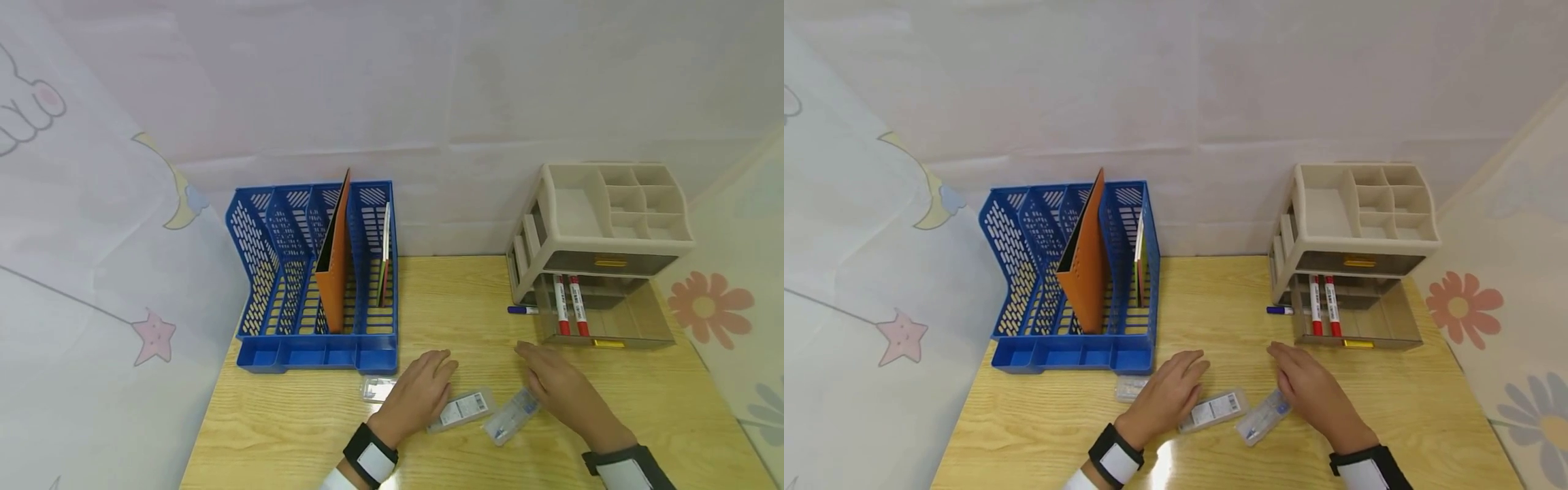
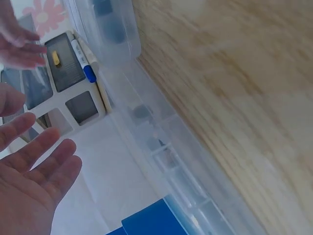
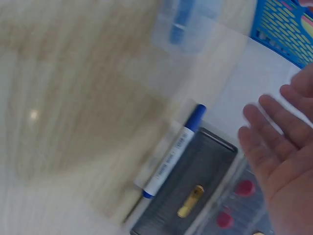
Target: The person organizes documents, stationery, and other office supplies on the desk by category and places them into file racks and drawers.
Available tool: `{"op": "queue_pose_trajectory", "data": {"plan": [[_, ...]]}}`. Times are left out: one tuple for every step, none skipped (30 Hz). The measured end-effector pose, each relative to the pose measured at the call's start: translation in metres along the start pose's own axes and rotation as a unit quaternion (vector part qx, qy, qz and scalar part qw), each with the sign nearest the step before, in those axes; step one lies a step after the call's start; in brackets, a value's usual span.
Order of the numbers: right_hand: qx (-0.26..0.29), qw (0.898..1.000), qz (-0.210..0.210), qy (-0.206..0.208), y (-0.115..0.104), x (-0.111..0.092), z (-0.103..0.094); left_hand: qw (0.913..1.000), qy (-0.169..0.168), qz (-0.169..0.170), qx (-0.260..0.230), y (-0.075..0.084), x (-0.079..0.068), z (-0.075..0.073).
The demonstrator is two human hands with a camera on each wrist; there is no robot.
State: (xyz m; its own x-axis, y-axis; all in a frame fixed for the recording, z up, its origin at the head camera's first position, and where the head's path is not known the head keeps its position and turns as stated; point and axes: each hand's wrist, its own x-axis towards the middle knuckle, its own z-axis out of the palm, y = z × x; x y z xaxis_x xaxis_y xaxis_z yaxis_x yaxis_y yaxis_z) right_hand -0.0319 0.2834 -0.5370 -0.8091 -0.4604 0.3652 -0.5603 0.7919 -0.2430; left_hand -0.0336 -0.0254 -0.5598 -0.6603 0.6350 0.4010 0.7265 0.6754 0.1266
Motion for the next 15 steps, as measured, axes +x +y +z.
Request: {"op": "queue_pose_trajectory", "data": {"plan": [[0.003, 1.0, 0.009, -0.007, 0.0, 0.0, 0.002, 1.0, -0.002, -0.002, 0.001, 0.0, 0.001, 0.0], [0.005, 1.0, 0.016, -0.014, 0.001, 0.0, 0.005, 1.0, -0.002, -0.002, 0.002, 0.0, 0.001, -0.001], [0.007, 1.0, 0.022, -0.019, 0.002, 0.0, 0.008, 1.0, -0.002, -0.002, 0.002, 0.0, 0.002, -0.001], [0.009, 0.999, 0.025, -0.021, 0.004, 0.001, 0.012, 1.0, -0.002, -0.002, 0.003, 0.0, 0.003, -0.001], [0.011, 0.999, 0.032, -0.024, 0.005, 0.002, 0.015, 1.0, -0.001, -0.001, 0.003, 0.0, 0.003, -0.001], [0.01, 0.999, 0.037, -0.029, 0.007, 0.003, 0.019, 1.0, 0.002, 0.001, 0.002, 0.0, 0.004, -0.001], [0.009, 0.999, 0.04, -0.03, 0.009, 0.005, 0.023, 1.0, 0.005, 0.002, 0.003, -0.001, 0.004, -0.001], [0.01, 0.998, 0.044, -0.033, 0.011, 0.007, 0.027, 1.0, 0.006, 0.003, 0.003, -0.001, 0.005, -0.001], [0.011, 0.998, 0.05, -0.035, 0.013, 0.009, 0.03, 1.0, 0.005, 0.002, 0.004, -0.001, 0.005, -0.001], [0.011, 0.998, 0.053, -0.038, 0.015, 0.011, 0.034, 1.0, 0.004, 0.002, 0.005, -0.001, 0.005, 0.0], [0.013, 0.997, 0.056, -0.042, 0.017, 0.015, 0.038, 1.0, 0.004, 0.001, 0.006, -0.001, 0.005, 0.0], [0.016, 0.997, 0.059, -0.045, 0.019, 0.018, 0.041, 1.0, 0.005, 0.0, 0.007, -0.002, 0.005, 0.0], [0.018, 0.997, 0.06, -0.048, 0.02, 0.021, 0.043, 1.0, 0.003, -0.001, 0.009, -0.002, 0.005, 0.0], [0.019, 0.997, 0.061, -0.049, 0.022, 0.023, 0.046, 0.9999, 0.003, -0.002, 0.01, -0.002, 0.005, 0.0], [0.02, 0.997, 0.062, -0.051, 0.024, 0.026, 0.049, 0.9999, 0.002, -0.003, 0.011, -0.003, 0.005, 0.001]]}}
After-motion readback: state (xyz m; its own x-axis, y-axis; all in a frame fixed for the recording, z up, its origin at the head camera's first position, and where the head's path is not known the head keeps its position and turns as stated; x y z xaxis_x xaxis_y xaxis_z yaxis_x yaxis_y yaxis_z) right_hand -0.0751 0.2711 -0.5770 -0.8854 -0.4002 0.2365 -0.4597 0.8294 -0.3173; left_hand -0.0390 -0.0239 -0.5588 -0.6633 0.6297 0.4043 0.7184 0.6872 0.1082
